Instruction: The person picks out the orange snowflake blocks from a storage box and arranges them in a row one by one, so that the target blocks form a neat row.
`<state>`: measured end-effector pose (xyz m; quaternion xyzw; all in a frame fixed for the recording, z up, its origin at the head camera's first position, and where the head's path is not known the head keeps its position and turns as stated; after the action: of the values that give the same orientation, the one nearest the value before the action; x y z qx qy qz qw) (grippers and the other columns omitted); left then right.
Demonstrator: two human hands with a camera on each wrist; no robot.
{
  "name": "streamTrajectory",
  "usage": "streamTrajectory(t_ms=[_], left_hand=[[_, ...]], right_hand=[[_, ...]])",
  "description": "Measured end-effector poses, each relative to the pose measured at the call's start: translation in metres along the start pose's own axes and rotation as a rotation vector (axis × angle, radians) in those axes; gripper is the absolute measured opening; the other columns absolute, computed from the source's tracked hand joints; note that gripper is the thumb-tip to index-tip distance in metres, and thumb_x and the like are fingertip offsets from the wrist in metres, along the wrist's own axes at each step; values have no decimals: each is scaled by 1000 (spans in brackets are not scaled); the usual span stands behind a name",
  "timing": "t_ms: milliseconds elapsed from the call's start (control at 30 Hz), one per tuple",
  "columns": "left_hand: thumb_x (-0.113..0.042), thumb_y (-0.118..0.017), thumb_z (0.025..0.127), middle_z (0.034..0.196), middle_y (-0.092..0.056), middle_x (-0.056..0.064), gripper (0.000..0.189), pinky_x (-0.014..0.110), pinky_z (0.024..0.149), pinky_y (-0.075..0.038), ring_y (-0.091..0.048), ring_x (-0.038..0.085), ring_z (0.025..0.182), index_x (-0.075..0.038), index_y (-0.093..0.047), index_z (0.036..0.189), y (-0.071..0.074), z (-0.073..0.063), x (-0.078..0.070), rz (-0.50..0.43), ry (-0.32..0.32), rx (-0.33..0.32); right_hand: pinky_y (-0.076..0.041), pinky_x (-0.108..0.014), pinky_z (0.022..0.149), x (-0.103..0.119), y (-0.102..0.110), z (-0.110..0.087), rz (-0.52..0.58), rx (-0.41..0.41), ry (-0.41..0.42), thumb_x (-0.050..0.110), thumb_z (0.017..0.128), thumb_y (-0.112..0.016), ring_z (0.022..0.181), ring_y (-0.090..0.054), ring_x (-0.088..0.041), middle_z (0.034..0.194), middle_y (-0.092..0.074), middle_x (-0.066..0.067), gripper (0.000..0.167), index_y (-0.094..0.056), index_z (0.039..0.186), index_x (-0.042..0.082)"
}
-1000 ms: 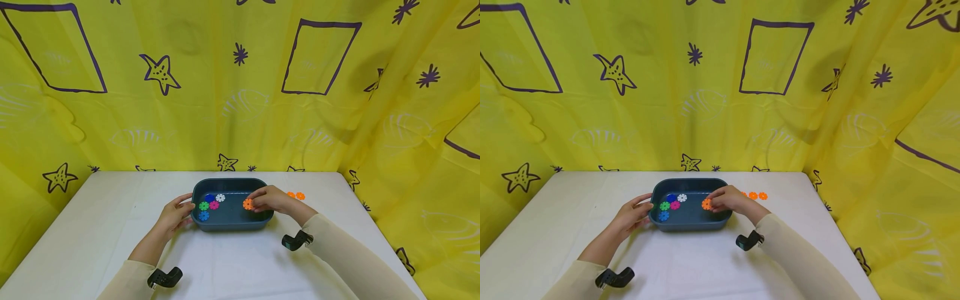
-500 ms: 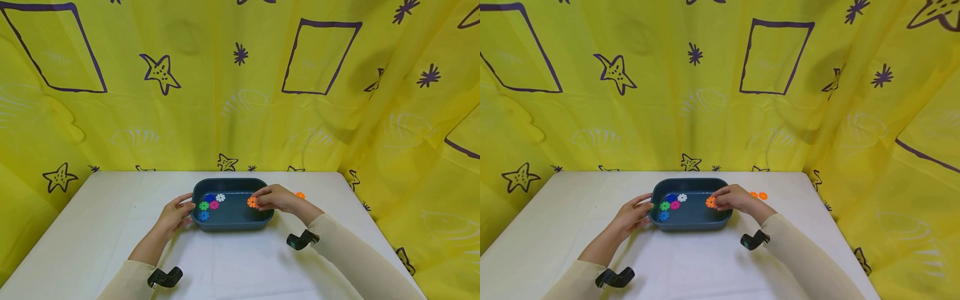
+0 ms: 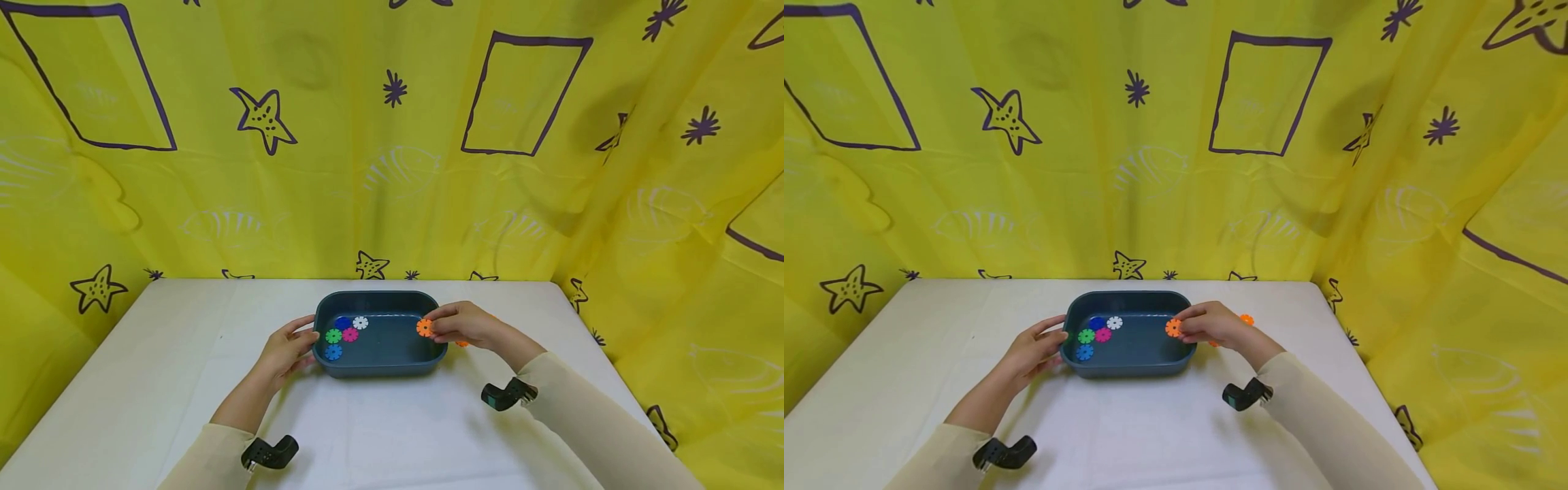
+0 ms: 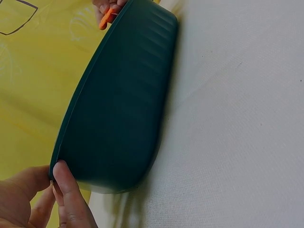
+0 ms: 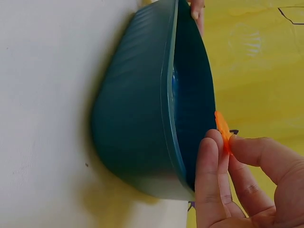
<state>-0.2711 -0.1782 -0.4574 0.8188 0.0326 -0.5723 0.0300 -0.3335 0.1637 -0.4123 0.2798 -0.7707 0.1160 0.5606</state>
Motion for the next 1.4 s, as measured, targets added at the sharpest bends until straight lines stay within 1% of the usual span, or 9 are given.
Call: streamTrajectory(t_ms=[100,233,333,467,600,800,933,1167,1400], left_hand=[[-11,-59,98,138,-50,20,47,23,70,-57,-66,10,88,-11,-48,144,0,0,0,5,5,-1],[-12,-59,98,138,-50,20,47,23,70,-57,-66,11,88,-11,-48,144,0,0,0,9,9,-1],[-11,-59,98,138,-50,20,47,23,70,-57,-65,11,88,-11,-48,144,0,0,-1,6,8,0],[-11,-59,98,139,-49,21,48,22,70,-57,-66,10,88,-11,-47,144,0,0,0,1,9,2],[-12,-59,98,141,-48,21,48,23,70,-57,-66,10,89,-11,-47,145,0,0,0,-1,7,6],[-12,-59,98,140,-48,21,48,22,70,-57,-66,10,89,-11,-47,144,0,1,1,-3,8,3],[-12,-60,98,138,-49,19,48,22,69,-57,-66,9,89,-11,-48,144,0,1,1,-4,10,2],[-12,-61,97,138,-50,19,48,22,68,-57,-66,10,88,-11,-48,144,0,1,1,-2,8,-2],[-12,-60,98,139,-49,20,48,22,68,-57,-66,10,88,-11,-48,144,0,1,1,-3,9,-3]], right_hand=[[-58,-30,83,-1,4,-2,7,-6,-7,-1,95,-57,88,-69,-18,102,-68,-11,39,-51,132,-15],[-58,-27,80,-3,9,-4,18,-19,-14,-1,96,-57,85,-69,-17,100,-68,-10,39,-51,131,-15],[-58,-26,80,-4,11,-5,19,-19,-14,-1,96,-56,84,-69,-16,98,-68,-9,39,-49,132,-16],[-57,-26,80,-6,14,-8,20,-21,-18,0,97,-55,85,-69,-16,101,-68,-10,41,-47,134,-16],[-57,-29,84,-10,18,-10,12,-35,-22,1,97,-55,84,-68,-14,101,-68,-9,42,-47,134,-16],[-57,-31,84,-14,23,-12,10,-53,-23,2,96,-56,82,-68,-14,96,-68,-6,42,-48,133,-16],[-57,-31,84,-17,27,-15,33,-51,-20,0,97,-55,83,-68,-14,95,-69,-6,42,-46,133,-18],[-56,-33,87,-20,33,-21,75,-43,-15,-1,97,-54,85,-69,-16,97,-68,-7,47,-40,137,-20],[-55,-35,89,-25,38,-25,106,-55,-13,-2,96,-52,85,-69,-15,92,-67,-5,46,-39,135,-22]])
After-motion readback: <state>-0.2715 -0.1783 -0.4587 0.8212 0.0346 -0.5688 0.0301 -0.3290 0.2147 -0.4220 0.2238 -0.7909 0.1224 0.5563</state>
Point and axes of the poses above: each hand's wrist, its own z-axis towards the middle knuckle, its own y-axis out of the back of the hand, x = y × z, the point moved 1 cm from there along z, towards the middle knuckle
